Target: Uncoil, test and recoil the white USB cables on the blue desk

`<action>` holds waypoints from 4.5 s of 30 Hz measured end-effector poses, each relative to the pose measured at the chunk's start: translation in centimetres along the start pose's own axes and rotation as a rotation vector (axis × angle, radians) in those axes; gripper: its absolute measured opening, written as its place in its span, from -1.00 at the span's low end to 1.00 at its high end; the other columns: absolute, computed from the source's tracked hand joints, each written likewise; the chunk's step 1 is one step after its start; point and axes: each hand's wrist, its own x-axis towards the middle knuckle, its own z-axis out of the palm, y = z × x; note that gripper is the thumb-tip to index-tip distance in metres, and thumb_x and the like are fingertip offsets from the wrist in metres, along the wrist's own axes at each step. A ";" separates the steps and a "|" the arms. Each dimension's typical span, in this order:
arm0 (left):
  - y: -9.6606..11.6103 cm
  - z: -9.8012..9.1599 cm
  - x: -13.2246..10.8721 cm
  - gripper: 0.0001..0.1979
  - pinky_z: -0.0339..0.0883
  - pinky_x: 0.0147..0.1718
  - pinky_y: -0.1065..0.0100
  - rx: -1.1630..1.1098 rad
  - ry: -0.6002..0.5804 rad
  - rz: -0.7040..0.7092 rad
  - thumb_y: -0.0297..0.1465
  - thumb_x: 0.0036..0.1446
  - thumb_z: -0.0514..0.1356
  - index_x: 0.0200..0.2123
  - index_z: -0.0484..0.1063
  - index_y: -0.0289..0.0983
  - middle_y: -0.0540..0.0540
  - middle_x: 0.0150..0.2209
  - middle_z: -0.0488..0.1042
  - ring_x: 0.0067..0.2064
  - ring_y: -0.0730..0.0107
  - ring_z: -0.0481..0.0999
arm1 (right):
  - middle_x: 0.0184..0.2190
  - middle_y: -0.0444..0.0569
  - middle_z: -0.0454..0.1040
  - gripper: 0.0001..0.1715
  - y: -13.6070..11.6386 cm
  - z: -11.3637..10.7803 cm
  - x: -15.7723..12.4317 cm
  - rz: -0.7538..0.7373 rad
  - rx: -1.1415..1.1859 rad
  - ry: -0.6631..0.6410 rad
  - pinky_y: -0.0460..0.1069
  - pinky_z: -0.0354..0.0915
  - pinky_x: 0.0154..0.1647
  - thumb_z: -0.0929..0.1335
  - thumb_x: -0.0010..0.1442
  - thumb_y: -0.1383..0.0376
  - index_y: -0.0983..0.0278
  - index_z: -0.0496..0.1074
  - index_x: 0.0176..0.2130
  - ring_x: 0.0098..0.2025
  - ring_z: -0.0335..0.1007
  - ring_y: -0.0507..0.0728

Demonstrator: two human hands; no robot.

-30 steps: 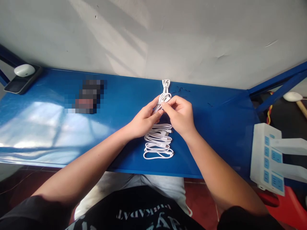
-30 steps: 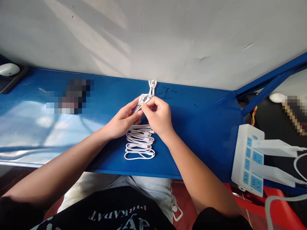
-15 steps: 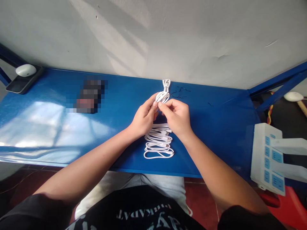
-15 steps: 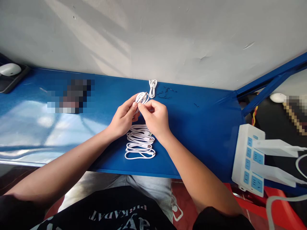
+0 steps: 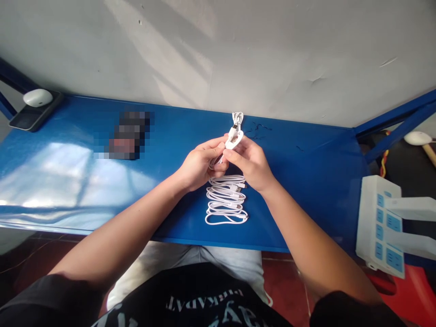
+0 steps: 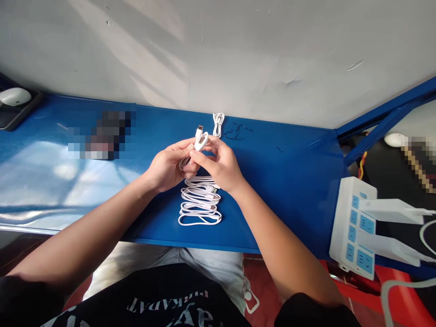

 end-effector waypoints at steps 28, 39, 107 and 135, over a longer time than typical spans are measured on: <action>0.3 -0.1 -0.1 -0.89 0.06 -0.65 0.60 -0.185 -0.095 -0.116 -0.37 0.32 0.16 -0.10 0.38 -0.20 0.02 -0.42 0.27 -0.57 0.61 0.25 | -0.42 -0.07 0.51 -0.78 -1.1 -1.9 -0.1 -0.564 -0.690 -0.014 0.00 0.30 -0.29 0.32 0.37 0.32 0.22 0.42 -0.36 -0.35 0.41 0.09; -0.8 1.0 0.0 -0.73 0.04 -0.59 0.56 0.020 0.077 0.053 -0.14 0.25 0.27 -0.20 0.32 -0.18 0.09 -0.48 0.23 -0.55 0.60 0.20 | -0.46 -0.07 0.39 -0.73 -0.4 -1.9 0.5 -0.698 -0.803 -0.026 0.02 0.28 -0.27 0.26 0.36 0.41 0.21 0.32 -0.40 -0.36 0.30 0.11; -0.1 0.2 -0.1 -0.76 0.42 -0.21 0.37 0.193 0.124 0.171 -0.37 0.06 0.44 -0.18 0.62 -0.31 -0.13 -0.21 0.59 -0.19 0.33 0.55 | -0.56 -0.17 0.28 -0.70 -0.7 -2.1 0.5 0.469 0.356 -0.129 -0.13 0.04 -0.71 0.52 0.09 0.14 0.30 0.46 -0.44 -0.59 0.10 -0.06; -0.1 -1.0 0.1 -0.75 0.50 -0.30 0.31 0.120 0.181 -0.039 -0.35 0.09 0.41 -0.16 0.61 -0.32 -0.08 -0.30 0.53 -0.34 0.43 0.50 | -0.36 -0.03 0.53 -0.78 -0.6 -2.5 0.4 -0.537 -0.760 -0.086 0.04 0.33 -0.18 0.30 0.36 0.36 0.24 0.48 -0.32 -0.27 0.43 0.14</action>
